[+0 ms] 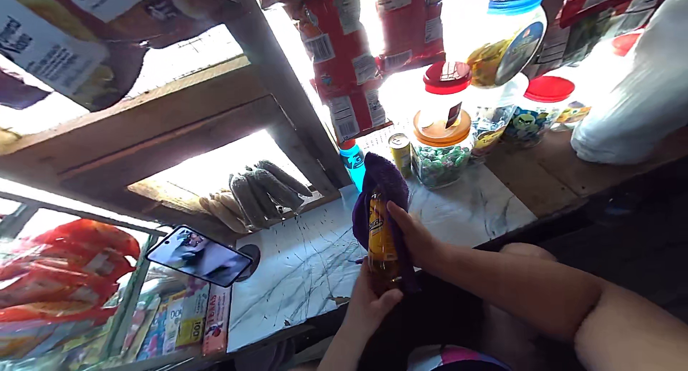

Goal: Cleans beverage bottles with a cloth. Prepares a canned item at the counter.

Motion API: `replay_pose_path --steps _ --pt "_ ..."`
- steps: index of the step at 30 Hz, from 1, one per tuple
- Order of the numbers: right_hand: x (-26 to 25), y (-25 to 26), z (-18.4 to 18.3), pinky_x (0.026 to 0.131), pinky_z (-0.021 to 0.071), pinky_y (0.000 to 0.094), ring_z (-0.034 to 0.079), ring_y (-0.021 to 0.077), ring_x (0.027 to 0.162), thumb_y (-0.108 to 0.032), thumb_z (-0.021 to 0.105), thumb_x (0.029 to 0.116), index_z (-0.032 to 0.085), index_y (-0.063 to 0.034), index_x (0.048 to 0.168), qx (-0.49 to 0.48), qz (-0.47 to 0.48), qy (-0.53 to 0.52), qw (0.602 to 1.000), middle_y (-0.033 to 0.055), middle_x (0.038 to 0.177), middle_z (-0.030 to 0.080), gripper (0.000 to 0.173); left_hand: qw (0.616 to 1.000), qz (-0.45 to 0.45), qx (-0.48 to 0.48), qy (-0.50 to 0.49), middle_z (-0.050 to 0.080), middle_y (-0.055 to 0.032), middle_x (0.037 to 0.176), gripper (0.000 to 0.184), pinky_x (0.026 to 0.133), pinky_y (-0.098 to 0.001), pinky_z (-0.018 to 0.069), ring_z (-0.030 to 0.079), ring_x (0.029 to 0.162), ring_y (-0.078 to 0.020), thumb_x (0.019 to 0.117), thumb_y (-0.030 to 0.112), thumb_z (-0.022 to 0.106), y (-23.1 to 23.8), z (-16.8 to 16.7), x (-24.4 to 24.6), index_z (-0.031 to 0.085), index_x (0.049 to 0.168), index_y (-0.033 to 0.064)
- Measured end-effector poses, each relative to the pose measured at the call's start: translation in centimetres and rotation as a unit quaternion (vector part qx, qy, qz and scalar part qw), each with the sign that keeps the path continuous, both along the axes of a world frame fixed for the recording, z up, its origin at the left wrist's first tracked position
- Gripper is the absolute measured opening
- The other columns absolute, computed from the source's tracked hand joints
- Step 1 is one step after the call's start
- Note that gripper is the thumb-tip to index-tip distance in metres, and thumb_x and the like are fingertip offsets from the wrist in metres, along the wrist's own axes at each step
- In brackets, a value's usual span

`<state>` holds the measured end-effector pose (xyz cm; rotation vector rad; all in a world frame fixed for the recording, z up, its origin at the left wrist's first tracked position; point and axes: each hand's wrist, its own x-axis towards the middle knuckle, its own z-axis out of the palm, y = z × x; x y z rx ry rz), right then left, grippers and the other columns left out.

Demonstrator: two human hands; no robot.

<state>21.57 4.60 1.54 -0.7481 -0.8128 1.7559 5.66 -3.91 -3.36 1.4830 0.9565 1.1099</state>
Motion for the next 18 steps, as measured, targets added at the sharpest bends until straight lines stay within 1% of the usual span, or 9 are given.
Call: replay_pose_path --steps 1,2,4,6,8,9,12,16,18 --pt "-0.2 -0.2 0.0 0.084 0.0607 0.033 0.071 0.0131 0.092 -0.049 0.056 0.0978 0.041 -0.0014 0.137 -0.003 -0.01 0.004 1.0 0.0078 0.102 0.069 0.063 1.0 0.018 0.0 -0.005 0.07 -0.001 0.112 0.095 0.087 -0.0241 0.0598 0.069 0.097 -0.0014 0.0846 0.058 0.073 -0.2 -0.2 0.5 0.036 0.138 -0.0113" --pt "-0.4 -0.4 0.1 0.085 0.0605 0.0322 0.07 0.0125 0.093 -0.047 0.052 0.1007 0.041 -0.0016 0.137 -0.005 -0.022 0.009 1.0 0.0076 0.103 0.069 0.059 0.999 0.04 0.001 -0.014 0.07 0.0003 0.111 0.093 0.086 -0.0228 0.0595 0.069 0.096 0.0001 0.0855 0.055 0.073 -0.2 -0.3 1.0 0.035 0.138 -0.012" --pt "-0.4 -0.4 -0.1 0.086 0.0602 0.0323 0.07 0.0123 0.095 -0.051 0.046 0.103 0.042 -0.0021 0.136 -0.003 -0.035 0.03 0.999 0.0075 0.103 0.07 0.059 0.998 0.053 -0.008 -0.045 0.07 0.0055 0.104 0.084 0.078 -0.0215 0.06 0.069 0.088 0.0015 0.0891 0.05 0.071 -0.1 -0.4 1.3 0.035 0.138 -0.0082" --pt "0.0 0.0 -0.4 0.087 0.0601 0.0335 0.071 0.0131 0.096 -0.065 0.049 0.0973 0.048 -0.0034 0.131 0.008 -0.03 0.062 0.998 0.007 0.103 0.071 0.07 0.996 0.025 -0.017 -0.087 0.071 0.0087 0.097 0.07 0.074 -0.0225 0.0608 0.07 0.082 -0.0005 0.0929 0.051 0.066 0.3 -0.5 1.1 0.04 0.136 0.0023" --pt "0.4 0.5 -0.3 0.084 0.0601 0.032 0.071 0.0115 0.093 -0.075 0.056 0.0884 0.056 -0.007 0.123 0.018 -0.027 0.087 0.996 0.0041 0.099 0.072 0.076 0.989 -0.029 -0.03 -0.139 0.073 0.0067 0.088 0.052 0.073 -0.0239 0.0599 0.07 0.077 -0.0041 0.0944 0.057 0.059 0.8 -0.9 0.7 0.055 0.125 0.0161" --pt "0.7 0.6 -0.2 0.084 0.06 0.0316 0.071 0.0111 0.092 -0.077 0.059 0.0847 0.057 -0.0085 0.122 0.022 -0.027 0.098 0.995 0.0032 0.099 0.072 0.078 0.983 -0.065 -0.044 -0.169 0.074 0.0037 0.086 0.049 0.072 -0.0247 0.0593 0.071 0.075 -0.0064 0.0946 0.061 0.056 1.1 -1.2 0.4 0.061 0.12 0.0195" --pt "1.2 0.9 0.0 0.085 0.06 0.0304 0.071 0.0098 0.094 -0.078 0.064 0.0802 0.058 -0.0109 0.121 0.041 -0.026 0.112 0.992 0.0016 0.099 0.073 0.078 0.943 -0.173 -0.106 -0.263 0.075 -0.0006 0.09 0.058 0.072 -0.0254 0.0585 0.072 0.077 -0.0098 0.0923 0.07 0.049 1.7 -1.5 0.3 0.07 0.116 0.0212" --pt "1.5 1.2 -0.1 0.088 0.059 0.0301 0.071 0.0083 0.096 -0.076 0.068 0.0772 0.062 -0.0137 0.117 0.082 -0.002 0.138 0.987 -0.0003 0.1 0.074 0.074 0.868 -0.283 -0.16 -0.374 0.075 -0.0065 0.095 0.075 0.074 -0.0319 0.0584 0.073 0.083 -0.0166 0.0869 0.079 0.049 2.1 -1.9 0.7 0.073 0.116 0.0138" --pt "1.5 1.3 -0.1 0.087 0.0592 0.0297 0.071 0.0079 0.093 -0.072 0.07 0.078 0.064 -0.0152 0.114 0.097 0.007 0.161 0.982 -0.0012 0.097 0.075 0.068 0.835 -0.312 -0.196 -0.408 0.076 -0.0058 0.092 0.082 0.073 -0.0333 0.0583 0.073 0.083 -0.0171 0.0831 0.085 0.045 2.1 -1.7 1.0 0.074 0.111 0.0141"
